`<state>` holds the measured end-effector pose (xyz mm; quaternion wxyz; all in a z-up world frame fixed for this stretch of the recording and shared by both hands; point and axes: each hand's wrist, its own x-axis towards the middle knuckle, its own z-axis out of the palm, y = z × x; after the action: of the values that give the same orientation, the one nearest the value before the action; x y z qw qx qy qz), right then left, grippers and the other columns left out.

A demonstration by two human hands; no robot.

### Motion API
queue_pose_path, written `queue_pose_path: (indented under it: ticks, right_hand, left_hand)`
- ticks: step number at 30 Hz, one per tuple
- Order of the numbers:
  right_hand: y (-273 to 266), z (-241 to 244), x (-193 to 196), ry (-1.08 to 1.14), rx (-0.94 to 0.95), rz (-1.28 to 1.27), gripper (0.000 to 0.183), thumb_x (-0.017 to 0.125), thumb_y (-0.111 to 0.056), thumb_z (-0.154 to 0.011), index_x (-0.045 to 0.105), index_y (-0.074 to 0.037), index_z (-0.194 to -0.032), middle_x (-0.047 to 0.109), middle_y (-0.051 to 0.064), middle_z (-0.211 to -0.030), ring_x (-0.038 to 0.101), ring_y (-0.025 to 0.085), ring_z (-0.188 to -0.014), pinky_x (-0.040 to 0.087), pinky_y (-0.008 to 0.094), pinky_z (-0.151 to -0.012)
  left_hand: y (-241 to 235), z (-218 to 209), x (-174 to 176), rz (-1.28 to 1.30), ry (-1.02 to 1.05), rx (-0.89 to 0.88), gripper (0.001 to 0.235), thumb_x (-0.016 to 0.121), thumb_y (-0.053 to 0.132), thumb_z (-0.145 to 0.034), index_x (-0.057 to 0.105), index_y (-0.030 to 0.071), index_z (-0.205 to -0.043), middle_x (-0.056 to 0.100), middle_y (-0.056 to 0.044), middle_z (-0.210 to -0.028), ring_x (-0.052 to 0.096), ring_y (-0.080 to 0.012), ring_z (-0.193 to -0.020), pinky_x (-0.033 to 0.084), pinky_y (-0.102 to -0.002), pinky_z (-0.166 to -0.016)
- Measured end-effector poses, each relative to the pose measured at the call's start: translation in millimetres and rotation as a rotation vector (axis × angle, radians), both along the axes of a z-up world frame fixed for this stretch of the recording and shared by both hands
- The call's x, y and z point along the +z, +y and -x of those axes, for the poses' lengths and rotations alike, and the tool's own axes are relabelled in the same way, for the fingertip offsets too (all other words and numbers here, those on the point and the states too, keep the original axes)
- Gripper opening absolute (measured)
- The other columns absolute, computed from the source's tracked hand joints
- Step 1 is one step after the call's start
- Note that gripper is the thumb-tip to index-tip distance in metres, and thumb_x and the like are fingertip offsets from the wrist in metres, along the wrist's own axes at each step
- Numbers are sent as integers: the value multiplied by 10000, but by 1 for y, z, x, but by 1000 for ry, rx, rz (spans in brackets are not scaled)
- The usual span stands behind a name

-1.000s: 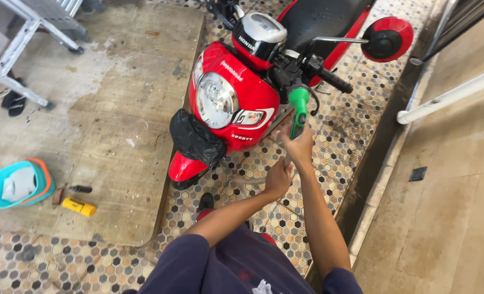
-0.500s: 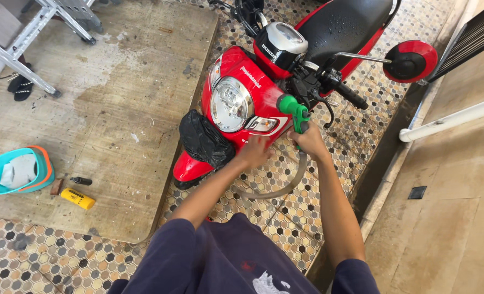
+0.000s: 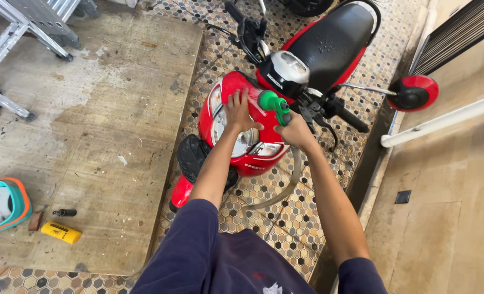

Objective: The person washes a red scooter using a water hose and by hand.

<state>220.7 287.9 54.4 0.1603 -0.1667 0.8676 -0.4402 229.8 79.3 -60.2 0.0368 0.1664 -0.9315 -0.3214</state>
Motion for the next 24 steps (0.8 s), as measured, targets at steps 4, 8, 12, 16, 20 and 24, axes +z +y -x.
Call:
queue_pose_path:
  ticks: [4, 8, 12, 16, 20, 24]
  right_hand:
    - [-53, 16, 5, -15, 15, -213, 184, 756, -196, -763, 664, -120, -904, 642, 131, -582, 697, 268, -535, 540, 380, -549]
    - [-93, 72, -50, -50, -7, -218, 181, 765, -138, -653, 709, -164, -823, 641, 87, -521, 674, 245, -468, 563, 367, -468]
    - [-119, 88, -99, -50, 18, -262, 366, 822, -285, -621, 722, -135, -940, 697, 139, -761, 736, 313, -825, 553, 450, -769]
    - [-146, 54, -98, -29, 15, -218, 391, 786, -279, -687, 727, -149, -1051, 729, 136, -889, 744, 338, -967, 552, 467, -808]
    - [-141, 18, -62, -63, 7, -232, 407, 783, -241, -729, 720, -151, -1121, 742, 138, -900, 771, 326, -893, 605, 458, -812]
    - [-104, 4, -38, -47, -22, -219, 462, 734, -210, -747, 717, -71, -1187, 742, 243, -1069, 704, 444, -1136, 534, 533, -908]
  left_hand:
    - [-31, -3, 10, -31, 0, -114, 1552, 925, 795, -474, 205, 139, -1683, 178, -210, -1736, 167, -466, -1604, 196, -702, -1268]
    - [-56, -3, 13, -182, -43, -160, 1428, 833, 887, -533, 328, 153, -1649, 225, -141, -1743, 84, -411, -1634, 174, -692, -1281]
    - [-62, 9, -2, -173, -68, -96, 1195, 737, 801, -636, 401, 171, -1593, 292, -125, -1699, 97, -431, -1618, 159, -684, -1291]
    - [-70, 30, -80, -237, 32, 61, 971, 657, 735, -803, 453, 171, -1566, 391, -133, -1628, 188, -425, -1589, 168, -720, -1276]
    - [-81, -19, -48, -598, -141, 244, 1023, 328, 888, -941, 55, 273, -1712, 94, -361, -1706, 31, -479, -1619, 92, -595, -1335]
    - [-65, -10, -59, -673, -65, 270, 1144, 374, 914, -917, 16, 187, -1723, 82, -391, -1694, 106, -599, -1567, 147, -651, -1284]
